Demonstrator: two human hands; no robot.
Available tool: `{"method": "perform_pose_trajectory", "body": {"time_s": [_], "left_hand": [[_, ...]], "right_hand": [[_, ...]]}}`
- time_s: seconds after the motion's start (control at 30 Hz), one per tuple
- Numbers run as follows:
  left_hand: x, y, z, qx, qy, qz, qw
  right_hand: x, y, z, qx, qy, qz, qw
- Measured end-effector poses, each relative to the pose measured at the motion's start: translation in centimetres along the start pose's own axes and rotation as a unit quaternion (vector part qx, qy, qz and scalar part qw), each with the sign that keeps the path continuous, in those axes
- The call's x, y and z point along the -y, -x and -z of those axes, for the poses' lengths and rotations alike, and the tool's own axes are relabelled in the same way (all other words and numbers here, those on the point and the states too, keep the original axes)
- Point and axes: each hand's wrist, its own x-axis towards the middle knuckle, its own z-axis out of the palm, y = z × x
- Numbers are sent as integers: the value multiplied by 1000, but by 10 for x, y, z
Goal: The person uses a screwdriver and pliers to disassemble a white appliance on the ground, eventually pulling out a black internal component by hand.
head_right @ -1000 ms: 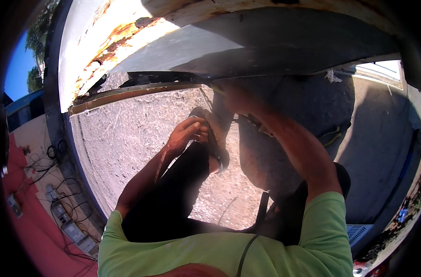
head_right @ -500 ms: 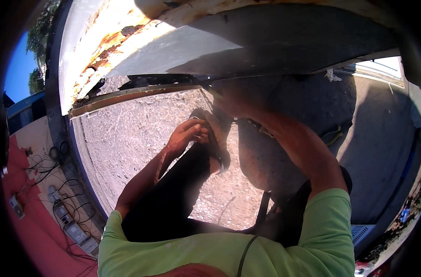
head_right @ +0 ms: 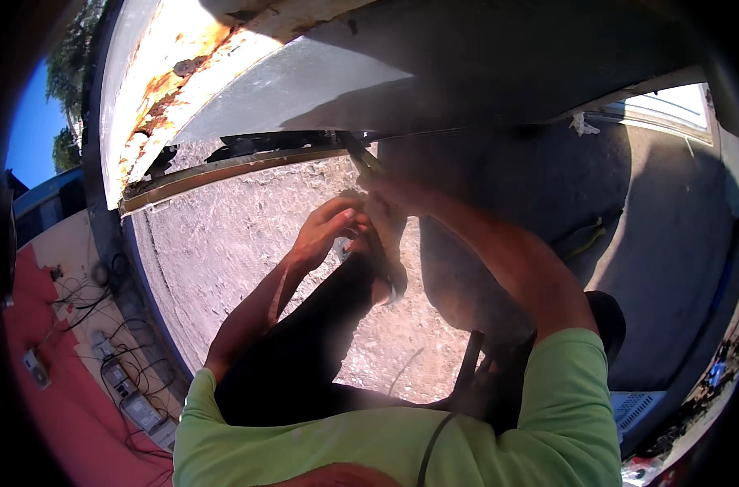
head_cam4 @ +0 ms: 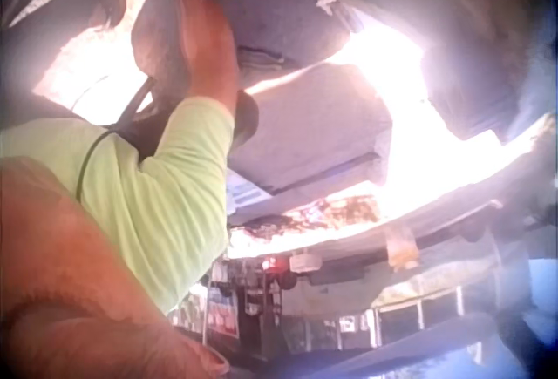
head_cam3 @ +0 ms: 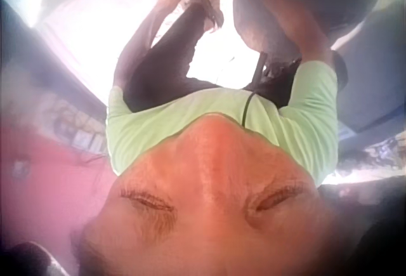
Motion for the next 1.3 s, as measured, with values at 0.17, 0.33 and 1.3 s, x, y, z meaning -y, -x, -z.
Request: {"method": "perform_pose_trajectory", "body": {"time_s": [0.17, 0.33, 1.3], "left_hand": [[6, -2, 2, 10, 0, -2, 1000], [0, -5, 5, 3, -30, -6, 1000], [-41, -111, -32, -4, 149, -15, 989]], "right_hand": [[13, 4, 37, -40, 297, 75, 951], [49, 29, 23, -59, 453, 65, 887], [62, 49, 0, -182, 636, 289, 692]]}}
